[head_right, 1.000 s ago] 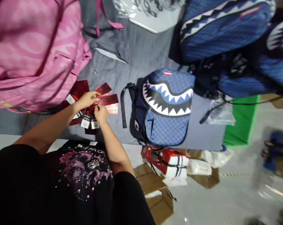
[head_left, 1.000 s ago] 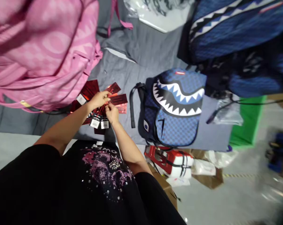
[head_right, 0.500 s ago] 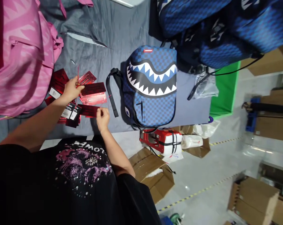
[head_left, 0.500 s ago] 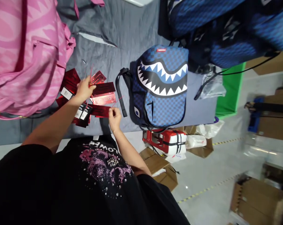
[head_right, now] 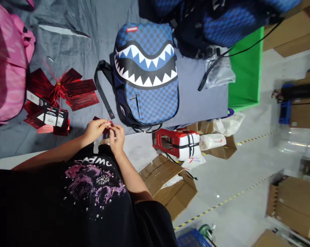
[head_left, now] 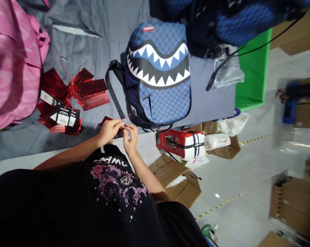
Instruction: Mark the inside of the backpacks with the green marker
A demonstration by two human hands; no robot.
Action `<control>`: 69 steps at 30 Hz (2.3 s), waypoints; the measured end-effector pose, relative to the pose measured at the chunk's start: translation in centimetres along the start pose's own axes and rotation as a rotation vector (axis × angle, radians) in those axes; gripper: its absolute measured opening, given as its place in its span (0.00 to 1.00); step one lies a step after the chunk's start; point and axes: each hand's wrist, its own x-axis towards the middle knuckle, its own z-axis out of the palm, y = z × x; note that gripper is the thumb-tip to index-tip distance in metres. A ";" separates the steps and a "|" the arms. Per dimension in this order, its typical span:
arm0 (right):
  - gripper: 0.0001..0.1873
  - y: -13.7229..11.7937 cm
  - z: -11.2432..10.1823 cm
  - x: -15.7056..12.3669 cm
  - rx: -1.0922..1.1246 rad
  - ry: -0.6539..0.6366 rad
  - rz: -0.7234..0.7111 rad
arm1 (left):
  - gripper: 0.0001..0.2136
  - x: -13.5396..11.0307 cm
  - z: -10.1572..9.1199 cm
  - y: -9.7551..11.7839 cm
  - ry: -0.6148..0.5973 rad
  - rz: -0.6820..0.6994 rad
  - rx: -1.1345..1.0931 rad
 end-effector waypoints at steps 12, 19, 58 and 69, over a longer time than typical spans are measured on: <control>0.18 9.1 -5.4 1.7 -0.126 0.035 0.168 | 0.13 3.1 4.4 2.2 -0.421 -0.169 0.362; 0.20 9.4 -5.6 2.0 -0.183 -0.056 0.196 | 0.09 5.3 6.5 1.6 -0.413 -0.138 0.262; 0.16 8.3 -9.7 5.0 0.108 -0.288 -0.064 | 0.06 3.1 11.1 1.0 -0.162 0.019 -0.352; 0.13 8.8 -10.7 5.4 0.267 -0.375 0.171 | 0.06 4.5 11.4 1.2 -0.186 -0.002 -0.479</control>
